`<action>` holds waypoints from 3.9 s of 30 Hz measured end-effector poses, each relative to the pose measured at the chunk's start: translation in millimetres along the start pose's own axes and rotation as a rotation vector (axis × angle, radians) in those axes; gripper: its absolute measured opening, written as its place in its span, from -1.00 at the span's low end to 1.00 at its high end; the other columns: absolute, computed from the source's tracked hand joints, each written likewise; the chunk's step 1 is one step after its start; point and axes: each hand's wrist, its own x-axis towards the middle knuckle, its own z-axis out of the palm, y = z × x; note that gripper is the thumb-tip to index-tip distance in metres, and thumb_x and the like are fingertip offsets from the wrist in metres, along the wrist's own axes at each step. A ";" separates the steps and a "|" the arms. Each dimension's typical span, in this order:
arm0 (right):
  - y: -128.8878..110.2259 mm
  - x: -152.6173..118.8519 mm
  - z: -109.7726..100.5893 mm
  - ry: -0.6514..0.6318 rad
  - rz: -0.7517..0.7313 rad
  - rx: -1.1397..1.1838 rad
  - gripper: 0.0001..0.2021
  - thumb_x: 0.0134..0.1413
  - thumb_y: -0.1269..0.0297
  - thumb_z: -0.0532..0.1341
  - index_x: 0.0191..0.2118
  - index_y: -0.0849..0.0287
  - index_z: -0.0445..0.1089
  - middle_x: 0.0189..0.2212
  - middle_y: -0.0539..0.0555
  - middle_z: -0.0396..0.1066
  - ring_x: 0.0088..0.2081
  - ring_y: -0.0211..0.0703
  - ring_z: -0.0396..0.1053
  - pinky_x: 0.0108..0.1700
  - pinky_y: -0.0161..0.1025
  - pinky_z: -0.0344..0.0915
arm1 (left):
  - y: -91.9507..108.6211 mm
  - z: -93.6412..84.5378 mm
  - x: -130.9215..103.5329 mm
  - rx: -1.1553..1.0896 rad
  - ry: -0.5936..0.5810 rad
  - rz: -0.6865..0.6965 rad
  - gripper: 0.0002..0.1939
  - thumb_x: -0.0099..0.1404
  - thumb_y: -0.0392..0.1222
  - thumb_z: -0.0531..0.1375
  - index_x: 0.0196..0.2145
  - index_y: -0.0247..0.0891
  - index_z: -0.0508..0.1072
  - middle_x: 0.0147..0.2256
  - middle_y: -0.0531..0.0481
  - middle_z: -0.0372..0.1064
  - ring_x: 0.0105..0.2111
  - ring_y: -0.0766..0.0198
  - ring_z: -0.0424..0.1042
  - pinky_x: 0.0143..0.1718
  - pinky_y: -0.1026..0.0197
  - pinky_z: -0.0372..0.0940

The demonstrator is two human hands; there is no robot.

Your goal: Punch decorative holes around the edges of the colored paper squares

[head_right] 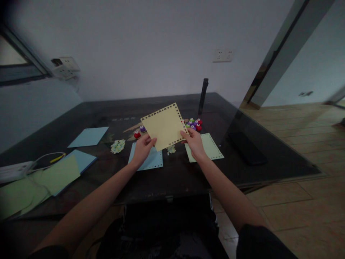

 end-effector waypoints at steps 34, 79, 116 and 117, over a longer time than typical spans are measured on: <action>-39.0 -2.7 -48.3 0.085 -0.159 -0.170 -0.69 -0.24 0.16 0.35 -0.32 0.21 0.43 -0.58 -0.04 0.36 -0.53 -0.29 0.28 -0.41 -0.27 0.25 | 58.0 22.0 15.2 0.101 0.124 0.120 -0.54 0.13 -0.23 0.21 -0.03 -0.25 0.18 -0.51 0.13 0.32 -0.51 0.38 0.34 -0.45 0.34 0.23; 13.0 -16.0 -150.1 0.155 -0.052 -0.942 -0.76 -0.17 0.24 0.20 -0.30 0.19 0.44 -0.58 0.03 0.42 -0.52 -0.16 0.35 -0.46 -0.26 0.21 | 18.4 111.2 4.0 1.123 -0.518 0.073 -0.74 0.26 -0.17 0.06 -0.09 -0.23 0.32 -0.13 -0.12 0.39 -0.15 0.12 0.41 -0.22 0.17 0.30; -5.5 -18.6 -115.3 0.129 -0.328 -0.922 -0.85 -0.07 0.26 0.17 -0.38 0.17 0.45 -0.47 0.06 0.37 -0.44 -0.16 0.29 -0.33 -0.20 0.22 | 26.1 23.5 13.3 0.992 -0.417 0.257 -0.76 0.29 -0.18 0.02 -0.12 -0.17 0.38 -0.15 -0.05 0.35 -0.22 0.22 0.39 -0.19 0.19 0.27; -8.9 -17.6 -104.3 0.088 -0.346 -0.901 -0.86 -0.05 0.26 0.17 -0.38 0.16 0.45 -0.45 0.06 0.38 -0.43 -0.16 0.30 -0.33 -0.20 0.22 | 21.7 5.2 14.8 1.003 -0.389 0.243 -0.76 0.29 -0.19 0.02 -0.12 -0.17 0.39 -0.16 -0.05 0.36 -0.21 0.22 0.38 -0.16 0.17 0.27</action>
